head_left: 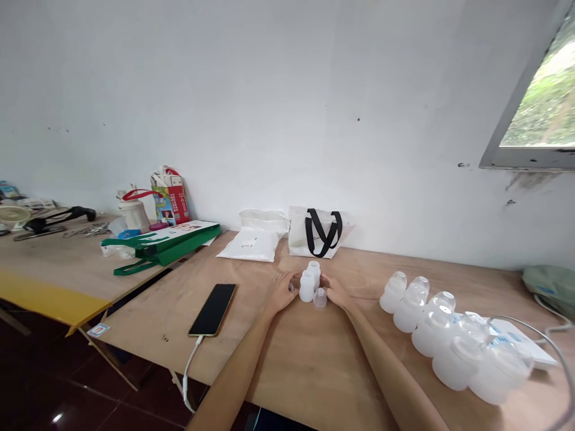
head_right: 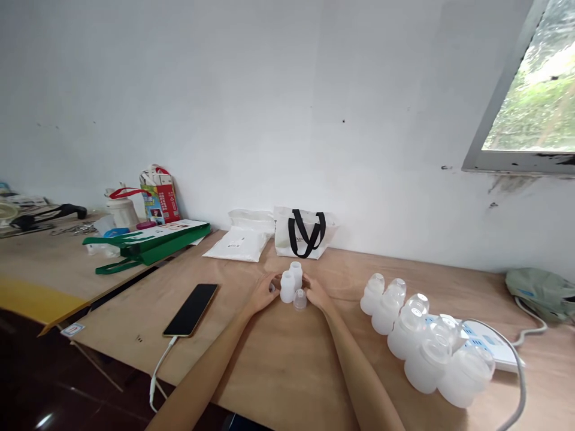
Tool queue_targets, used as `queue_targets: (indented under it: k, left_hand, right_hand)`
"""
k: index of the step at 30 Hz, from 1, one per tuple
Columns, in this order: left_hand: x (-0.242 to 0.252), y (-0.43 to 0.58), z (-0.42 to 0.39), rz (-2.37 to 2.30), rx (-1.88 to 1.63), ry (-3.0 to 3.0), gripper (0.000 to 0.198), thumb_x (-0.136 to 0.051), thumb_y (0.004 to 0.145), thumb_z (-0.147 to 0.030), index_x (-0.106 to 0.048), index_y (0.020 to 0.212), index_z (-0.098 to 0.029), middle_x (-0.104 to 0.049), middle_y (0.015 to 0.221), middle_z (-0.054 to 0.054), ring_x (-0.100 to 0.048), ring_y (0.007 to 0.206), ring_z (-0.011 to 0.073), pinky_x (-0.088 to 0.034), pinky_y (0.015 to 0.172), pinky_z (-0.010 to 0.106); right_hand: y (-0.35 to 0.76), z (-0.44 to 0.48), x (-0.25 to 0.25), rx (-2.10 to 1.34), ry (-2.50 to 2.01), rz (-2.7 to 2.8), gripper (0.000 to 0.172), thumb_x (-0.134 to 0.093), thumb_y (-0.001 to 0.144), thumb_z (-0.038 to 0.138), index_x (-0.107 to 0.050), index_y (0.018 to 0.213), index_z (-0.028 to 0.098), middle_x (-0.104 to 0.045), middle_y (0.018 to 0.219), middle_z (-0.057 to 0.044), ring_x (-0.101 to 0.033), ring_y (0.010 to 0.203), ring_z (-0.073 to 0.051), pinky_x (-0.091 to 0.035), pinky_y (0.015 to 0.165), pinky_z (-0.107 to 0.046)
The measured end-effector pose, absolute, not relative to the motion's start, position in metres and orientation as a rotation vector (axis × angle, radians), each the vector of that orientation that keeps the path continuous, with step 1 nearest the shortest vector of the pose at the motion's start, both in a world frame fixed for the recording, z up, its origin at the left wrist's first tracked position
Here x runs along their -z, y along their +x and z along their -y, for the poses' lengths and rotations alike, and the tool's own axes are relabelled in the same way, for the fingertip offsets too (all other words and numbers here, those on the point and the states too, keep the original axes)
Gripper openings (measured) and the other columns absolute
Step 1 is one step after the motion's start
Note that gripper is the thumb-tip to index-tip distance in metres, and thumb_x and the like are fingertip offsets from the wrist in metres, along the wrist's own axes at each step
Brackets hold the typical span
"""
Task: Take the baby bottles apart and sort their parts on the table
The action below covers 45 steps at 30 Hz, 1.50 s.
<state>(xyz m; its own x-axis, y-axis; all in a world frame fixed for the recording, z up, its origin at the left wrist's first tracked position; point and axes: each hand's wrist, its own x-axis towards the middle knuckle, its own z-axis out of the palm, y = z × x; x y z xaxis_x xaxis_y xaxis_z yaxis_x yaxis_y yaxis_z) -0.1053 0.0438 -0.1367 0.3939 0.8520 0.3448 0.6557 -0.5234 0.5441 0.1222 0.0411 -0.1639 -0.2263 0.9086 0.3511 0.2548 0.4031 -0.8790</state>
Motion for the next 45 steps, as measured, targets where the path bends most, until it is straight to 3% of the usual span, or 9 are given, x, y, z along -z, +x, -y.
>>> queue_targets:
  k: [7,10,15,18,22,27,33,39,45]
  left_hand:
    - [0.133,-0.106,-0.043,-1.293,-0.814,2.367,0.04,-0.058,0.086,-0.022,-0.065,0.125,-0.026,-0.065,0.127,0.005,-0.058,0.119,0.0235,-0.045,0.106,0.036]
    - [0.133,-0.106,-0.044,-1.298,-0.778,2.381,0.039,-0.058,0.086,-0.022,-0.068,0.124,-0.026,-0.065,0.126,0.006,-0.059,0.116,0.0242,-0.045,0.105,0.037]
    - [0.134,-0.105,-0.045,-1.311,-0.75,2.401,0.031,-0.06,0.086,-0.021,-0.073,0.114,-0.025,-0.067,0.122,0.006,-0.059,0.115,0.0239,-0.046,0.102,0.035]
    - [0.135,-0.105,-0.044,-1.327,-0.742,2.407,0.029,-0.061,0.086,-0.021,-0.074,0.112,-0.025,-0.068,0.12,0.005,-0.059,0.113,0.0229,-0.045,0.101,0.034]
    - [0.135,-0.104,-0.04,-1.376,-0.72,2.417,0.026,-0.059,0.089,-0.023,-0.074,0.111,-0.026,-0.068,0.121,0.004,-0.059,0.112,0.0228,-0.044,0.101,0.034]
    - [0.131,-0.101,-0.03,-1.486,-0.688,2.403,0.025,-0.057,0.093,-0.025,-0.072,0.112,-0.026,-0.065,0.126,0.006,-0.057,0.115,0.0245,-0.042,0.101,0.036]
    - [0.127,-0.086,-0.021,-1.667,-0.704,2.314,0.02,-0.055,0.094,-0.021,-0.07,0.108,-0.024,-0.064,0.122,0.008,-0.057,0.112,0.0255,-0.042,0.097,0.037]
    - [0.125,-0.07,-0.013,-1.84,-0.716,2.201,0.019,-0.054,0.095,-0.019,-0.07,0.103,-0.023,-0.065,0.123,0.009,-0.055,0.116,0.0282,-0.041,0.098,0.04]
    - [0.126,-0.061,-0.009,-1.948,-0.743,2.133,0.019,-0.053,0.095,-0.019,-0.071,0.101,-0.023,-0.064,0.122,0.011,-0.054,0.118,0.0308,-0.037,0.103,0.046]
  right_hand:
    - [0.126,-0.031,0.159,-0.818,-1.112,1.856,0.022,-0.07,0.095,0.036,-0.073,0.108,0.019,-0.072,0.122,-0.007,-0.064,0.119,-0.025,-0.044,0.111,-0.053]
    - [0.125,-0.025,0.155,-0.803,-1.092,1.899,0.017,-0.07,0.089,0.027,-0.076,0.104,0.02,-0.075,0.117,-0.007,-0.062,0.124,-0.027,-0.036,0.116,-0.058]
    - [0.123,-0.013,0.147,-0.819,-1.003,1.95,0.039,-0.054,0.073,0.013,-0.082,0.094,0.03,-0.078,0.116,-0.002,-0.062,0.127,-0.027,-0.037,0.118,-0.053]
    - [0.123,-0.007,0.146,-0.817,-0.982,1.951,0.041,-0.053,0.069,0.014,-0.083,0.093,0.029,-0.077,0.12,-0.001,-0.06,0.13,-0.027,-0.033,0.12,-0.052]
    - [0.127,0.001,0.152,-0.795,-1.032,1.858,0.038,-0.054,0.082,0.022,-0.079,0.11,0.029,-0.074,0.127,-0.003,-0.06,0.13,-0.028,-0.036,0.119,-0.052]
    - [0.133,0.021,0.159,-0.767,-1.176,1.643,0.048,-0.034,0.104,0.048,-0.058,0.141,0.028,-0.073,0.125,-0.008,-0.066,0.119,-0.027,-0.042,0.114,-0.053]
    - [0.129,0.047,0.153,-0.79,-1.176,1.641,0.058,-0.057,0.095,0.06,-0.048,0.145,0.031,-0.063,0.141,-0.007,-0.059,0.131,-0.026,-0.046,0.113,-0.047]
    - [0.126,0.052,0.152,-0.755,-1.182,1.635,0.057,-0.062,0.092,0.056,-0.05,0.14,0.027,-0.074,0.114,-0.006,-0.069,0.111,-0.026,-0.052,0.104,-0.046]
    - [0.149,0.064,0.158,-0.626,-1.342,1.522,0.047,-0.06,0.091,0.057,-0.059,0.128,0.028,-0.075,0.115,-0.007,-0.071,0.106,-0.03,-0.053,0.1,-0.049]
